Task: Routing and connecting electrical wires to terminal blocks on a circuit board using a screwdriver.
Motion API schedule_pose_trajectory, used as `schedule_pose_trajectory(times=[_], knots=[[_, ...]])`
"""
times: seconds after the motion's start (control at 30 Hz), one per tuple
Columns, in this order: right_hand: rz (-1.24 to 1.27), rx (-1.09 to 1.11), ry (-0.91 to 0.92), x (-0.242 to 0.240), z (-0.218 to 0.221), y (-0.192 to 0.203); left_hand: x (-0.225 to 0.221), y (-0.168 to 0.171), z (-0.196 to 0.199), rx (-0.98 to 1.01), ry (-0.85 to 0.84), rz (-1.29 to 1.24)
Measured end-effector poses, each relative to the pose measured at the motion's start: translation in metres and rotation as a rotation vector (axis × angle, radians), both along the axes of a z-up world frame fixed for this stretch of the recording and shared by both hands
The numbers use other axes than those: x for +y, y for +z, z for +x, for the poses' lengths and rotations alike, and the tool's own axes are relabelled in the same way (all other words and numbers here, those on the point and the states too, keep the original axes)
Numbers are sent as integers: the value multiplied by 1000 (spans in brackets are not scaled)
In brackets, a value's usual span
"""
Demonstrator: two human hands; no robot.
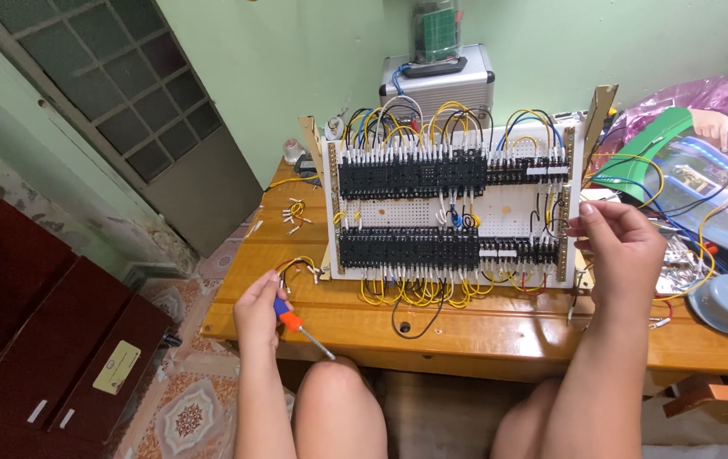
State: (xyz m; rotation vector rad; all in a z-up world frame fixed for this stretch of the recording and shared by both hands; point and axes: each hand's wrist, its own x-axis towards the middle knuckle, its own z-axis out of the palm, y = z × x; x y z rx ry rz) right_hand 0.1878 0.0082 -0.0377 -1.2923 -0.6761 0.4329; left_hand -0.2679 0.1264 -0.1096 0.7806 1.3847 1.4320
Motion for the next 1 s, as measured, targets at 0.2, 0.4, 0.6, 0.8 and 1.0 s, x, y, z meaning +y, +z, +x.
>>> schedule_pose_trajectory(times=[0.2,0.4,0.6,0.8,1.0], knots=[[-13,-79,-33,8,-4,-8,-19,23,3,-11,106,142],[-76,-270,-84,20,-19,-10,-15,21,-4,-449,-77,68],[-83,-559,-136,23,-29,-7,-64,20,56,-168,-399,82],[-61,-489,-107,23,-22,-12,-173,-15,147,45,-887,463],[-76,-396,-69,16,-24,-1,-223,-26,149,-73,-1280,-64]])
